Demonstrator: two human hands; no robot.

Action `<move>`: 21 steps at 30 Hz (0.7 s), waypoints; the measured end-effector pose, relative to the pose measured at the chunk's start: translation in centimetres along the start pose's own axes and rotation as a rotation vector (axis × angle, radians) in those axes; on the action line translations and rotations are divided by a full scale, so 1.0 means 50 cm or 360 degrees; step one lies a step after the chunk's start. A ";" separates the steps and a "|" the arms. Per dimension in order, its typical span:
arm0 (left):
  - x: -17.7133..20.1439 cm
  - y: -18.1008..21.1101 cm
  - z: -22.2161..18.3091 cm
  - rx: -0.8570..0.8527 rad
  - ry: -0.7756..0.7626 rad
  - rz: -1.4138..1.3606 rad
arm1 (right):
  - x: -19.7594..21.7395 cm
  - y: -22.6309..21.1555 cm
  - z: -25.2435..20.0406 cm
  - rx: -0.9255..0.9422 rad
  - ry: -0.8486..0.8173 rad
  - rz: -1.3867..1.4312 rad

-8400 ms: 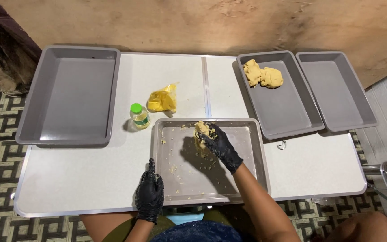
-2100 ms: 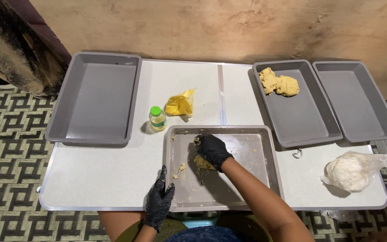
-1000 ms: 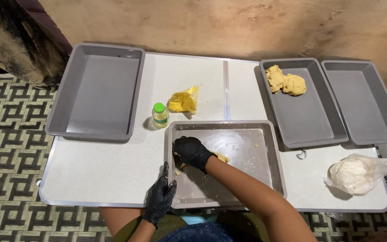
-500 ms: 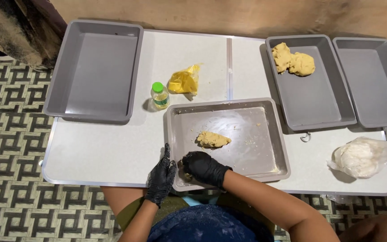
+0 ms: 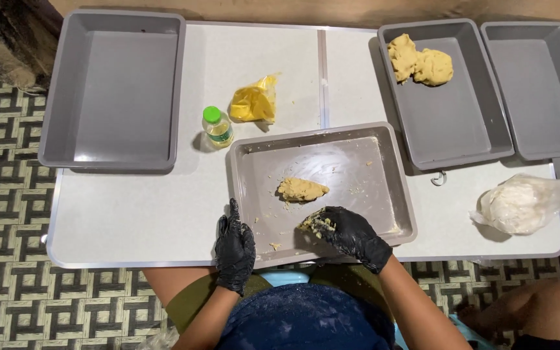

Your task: Kneading a small batch of dough in a metal tray while occasionally adding liquid from a bottle.

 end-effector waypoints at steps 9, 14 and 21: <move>0.052 0.083 0.028 -0.0571 0.0313 0.0000 | 0.006 -0.004 0.011 -0.0430 0.0158 -0.0123; 0.067 0.100 0.029 -0.0618 0.0367 0.0023 | 0.011 0.123 0.057 -0.0644 0.0351 0.0174; 0.065 0.102 0.021 -0.0589 0.0265 -0.0177 | 0.201 0.143 0.124 -0.0371 0.0945 0.1101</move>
Point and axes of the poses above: each hand's wrist, its own z-axis towards the middle knuckle, its own x-axis out of the back of the hand, y = z × x, the point moved 7 cm from there along z, towards the middle knuckle, and after that the axes turned 14 degrees about y, right-handed, at the moved point
